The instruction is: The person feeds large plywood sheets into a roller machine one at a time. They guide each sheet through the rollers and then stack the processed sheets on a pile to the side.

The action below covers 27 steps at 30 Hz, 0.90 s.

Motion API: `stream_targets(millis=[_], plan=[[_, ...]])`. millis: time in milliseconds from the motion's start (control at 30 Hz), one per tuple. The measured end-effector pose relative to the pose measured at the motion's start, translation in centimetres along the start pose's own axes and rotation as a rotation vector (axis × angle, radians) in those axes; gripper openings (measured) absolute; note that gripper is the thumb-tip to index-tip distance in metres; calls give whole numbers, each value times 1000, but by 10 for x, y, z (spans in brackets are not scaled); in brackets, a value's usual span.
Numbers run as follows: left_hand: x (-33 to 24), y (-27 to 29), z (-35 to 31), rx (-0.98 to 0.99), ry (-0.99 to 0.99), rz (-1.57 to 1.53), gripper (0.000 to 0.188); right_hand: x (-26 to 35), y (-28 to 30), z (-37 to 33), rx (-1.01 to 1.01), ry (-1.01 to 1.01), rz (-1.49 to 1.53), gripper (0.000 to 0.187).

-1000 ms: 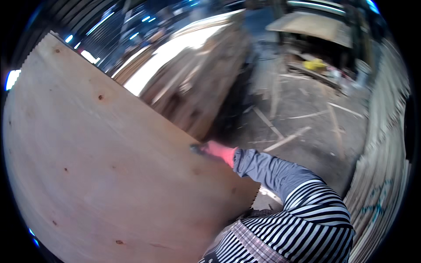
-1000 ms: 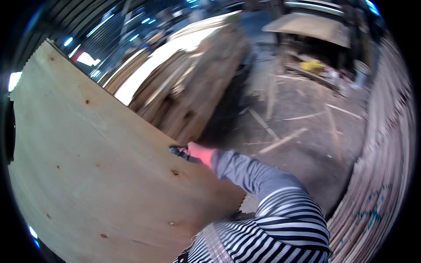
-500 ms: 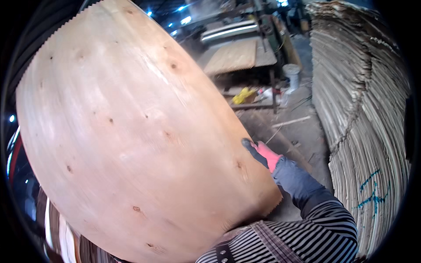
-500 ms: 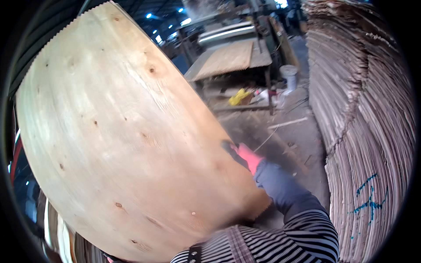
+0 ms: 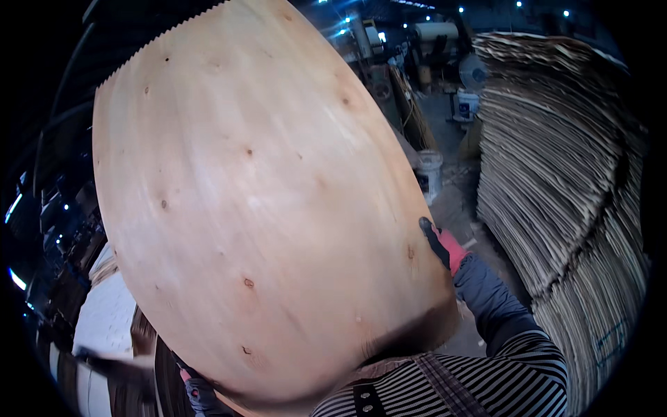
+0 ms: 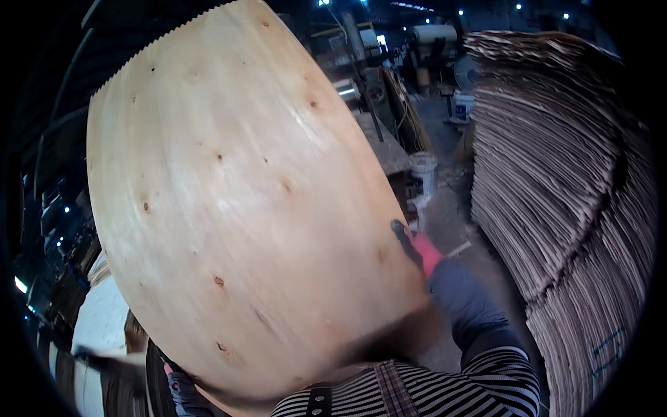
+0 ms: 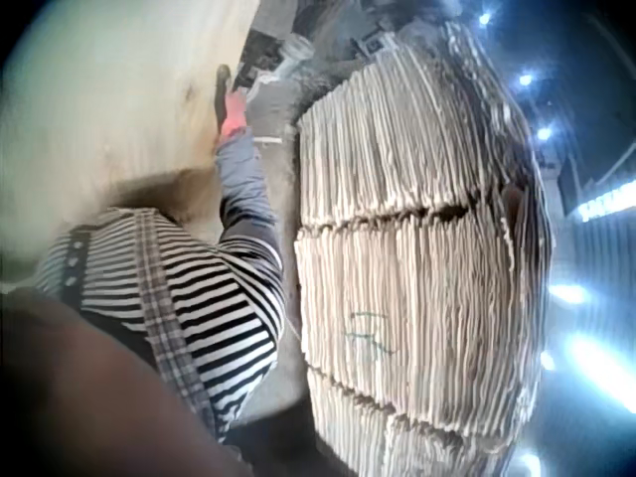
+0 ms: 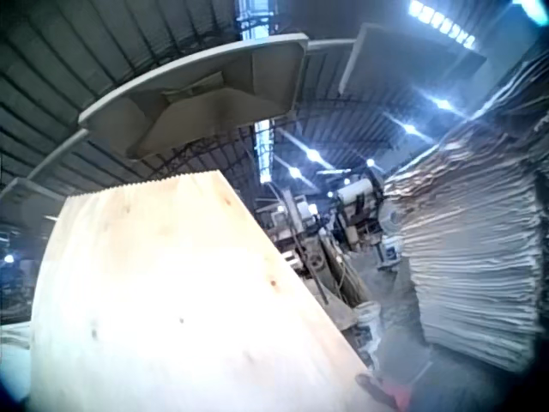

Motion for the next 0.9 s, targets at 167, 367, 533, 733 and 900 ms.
stream_targets(millis=[167, 367, 533, 733, 900], plan=[[-20, -62, 217, -3, -68, -49, 58, 18, -60, 136, -31, 33, -13, 64], [-14, -163, 460, 15, -56, -121, 58, 23, -90, 308, -160, -87, -46, 64], [14, -261, 637, 41, 34, -135, 57, 32, -102, 446, -187, 421, -262, 59], [59, -365, 799, 21, 194, -70, 57, 2, -87, 627, -95, 87, -258, 69], [-1, -473, 828, -50, -51, 702, 54, -30, -26, 726, -375, -2, -646, 63]])
Point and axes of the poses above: each hand's wrist, its own z-axis towards the middle knuckle, its own y-axis out of the back of the hand, x = y × z, the point moved 4 cm from there along z, towards the middle knuckle, and after that the axes turned 5 degrees about -y, right-handed, at the moved point
